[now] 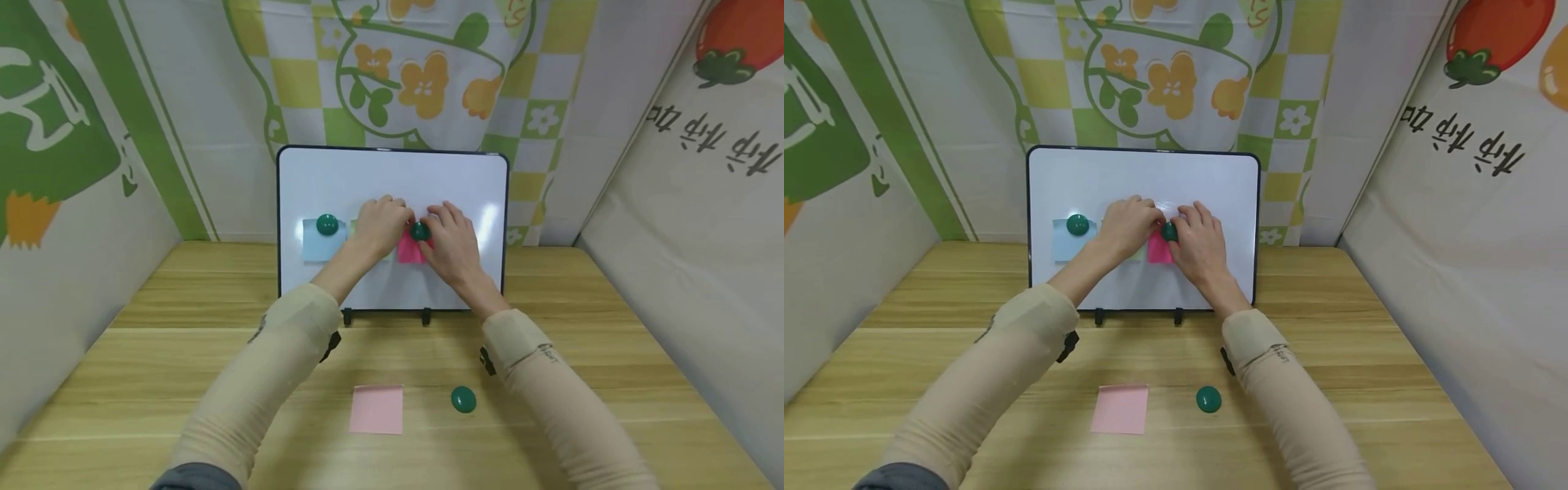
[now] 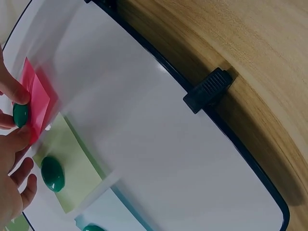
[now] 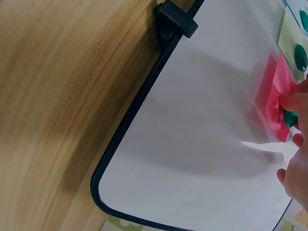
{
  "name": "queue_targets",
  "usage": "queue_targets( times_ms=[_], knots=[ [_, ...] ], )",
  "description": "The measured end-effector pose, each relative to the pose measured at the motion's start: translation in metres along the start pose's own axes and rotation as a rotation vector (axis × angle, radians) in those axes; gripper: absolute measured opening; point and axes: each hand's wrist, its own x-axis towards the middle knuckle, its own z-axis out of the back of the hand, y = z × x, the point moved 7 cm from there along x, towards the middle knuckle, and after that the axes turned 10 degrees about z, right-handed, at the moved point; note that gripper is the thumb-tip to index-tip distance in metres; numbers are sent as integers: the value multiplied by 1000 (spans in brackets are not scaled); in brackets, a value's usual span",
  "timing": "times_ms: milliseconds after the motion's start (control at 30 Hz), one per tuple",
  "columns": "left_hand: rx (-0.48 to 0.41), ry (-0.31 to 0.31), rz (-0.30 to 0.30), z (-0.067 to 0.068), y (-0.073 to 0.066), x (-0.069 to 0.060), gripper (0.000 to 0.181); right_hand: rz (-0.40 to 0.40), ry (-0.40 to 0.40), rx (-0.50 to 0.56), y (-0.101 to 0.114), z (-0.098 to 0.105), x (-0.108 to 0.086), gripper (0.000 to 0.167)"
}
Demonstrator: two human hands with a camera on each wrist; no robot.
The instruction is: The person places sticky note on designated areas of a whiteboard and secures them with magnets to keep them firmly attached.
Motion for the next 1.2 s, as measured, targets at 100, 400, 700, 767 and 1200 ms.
queue_targets(
  times_ms=[100,400,700,767,1200],
  knots=[
    [17,-22,-5,0,0,-1,23,-1,6,-4,0,-1,1,39],
    [19,-72,-16,-1,0,-4,35,-8,8,-8,0,-5,2,39],
    [5,-141,-39,-1,0,-8,24,-9,-2,-7,-1,-9,-1,39],
    [1,-139,-38,0,1,-9,23,-11,-1,-8,-1,-9,-1,39],
    [5,-104,-29,-2,4,-12,20,-20,21,-4,-1,-10,-5,43]
  ],
)
